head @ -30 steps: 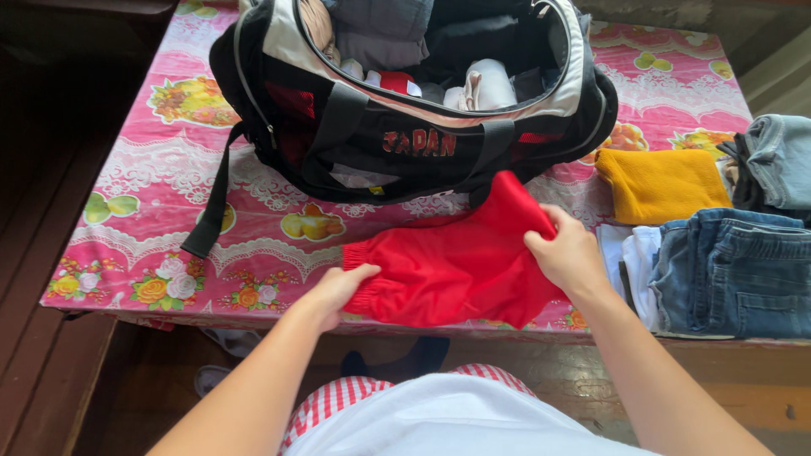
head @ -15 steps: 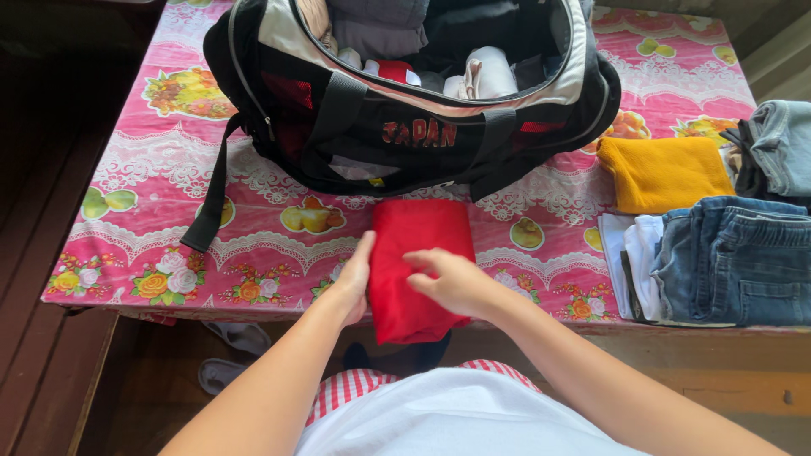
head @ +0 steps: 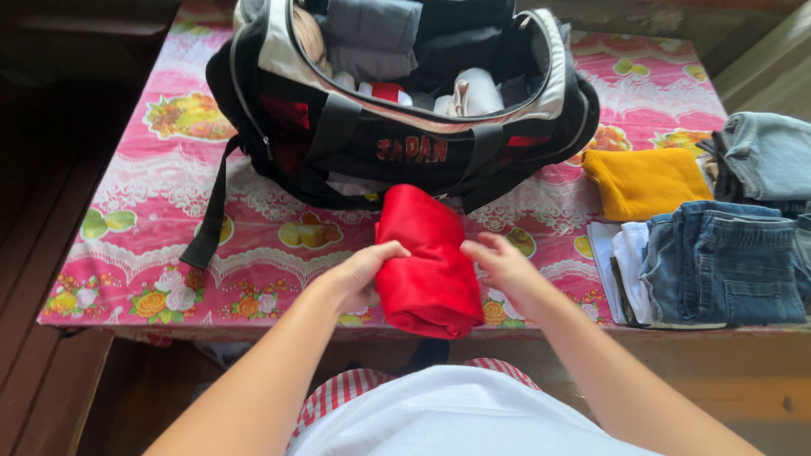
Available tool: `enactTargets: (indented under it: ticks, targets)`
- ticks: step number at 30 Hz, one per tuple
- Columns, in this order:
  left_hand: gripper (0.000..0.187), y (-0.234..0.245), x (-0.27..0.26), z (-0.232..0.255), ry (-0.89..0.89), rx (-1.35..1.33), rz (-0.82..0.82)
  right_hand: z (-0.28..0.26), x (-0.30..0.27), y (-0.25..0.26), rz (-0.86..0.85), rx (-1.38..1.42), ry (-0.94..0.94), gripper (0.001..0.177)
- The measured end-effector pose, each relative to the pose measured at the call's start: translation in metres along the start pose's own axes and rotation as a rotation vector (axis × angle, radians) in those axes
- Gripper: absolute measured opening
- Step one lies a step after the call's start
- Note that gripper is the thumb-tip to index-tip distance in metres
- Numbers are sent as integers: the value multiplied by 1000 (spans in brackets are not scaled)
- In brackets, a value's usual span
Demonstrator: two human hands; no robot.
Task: The person removes folded clothes from a black duffel bag and places them on a table. Items include shorts, pants, and a towel. The person handles each item one at a time and stacks them on the table.
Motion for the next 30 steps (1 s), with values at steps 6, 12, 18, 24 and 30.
enactTargets:
  ticks: [6, 12, 18, 24, 30]
  targets:
    - [35, -3, -36, 56, -55, -75, -292, -39, -69, 15, -597, 680, 8, 84]
    - [32, -17, -57, 94, 9, 158, -275, -40, -109, 21, -546, 751, 146, 83]
    - [41, -61, -71, 110, -25, 578, -242, -33, -106, 71, -723, 676, 94, 90]
    - [44, -114, -50, 118, -78, 720, -226, -54, -93, 130, -322, 429, 73, 74]
    - [41, -189, 21, 115, -131, 730, -356, -104, -104, 181, -396, -2, 196, 56]
Point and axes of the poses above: each hand's wrist, its own x-axis towards the middle knuckle, its own y-axis out of the back of the hand, z = x × y, the point moved 2 cm from there along x, towards the middle knuckle, and after that the axes turned 7 degrees about -y, right-handed, at the moved point
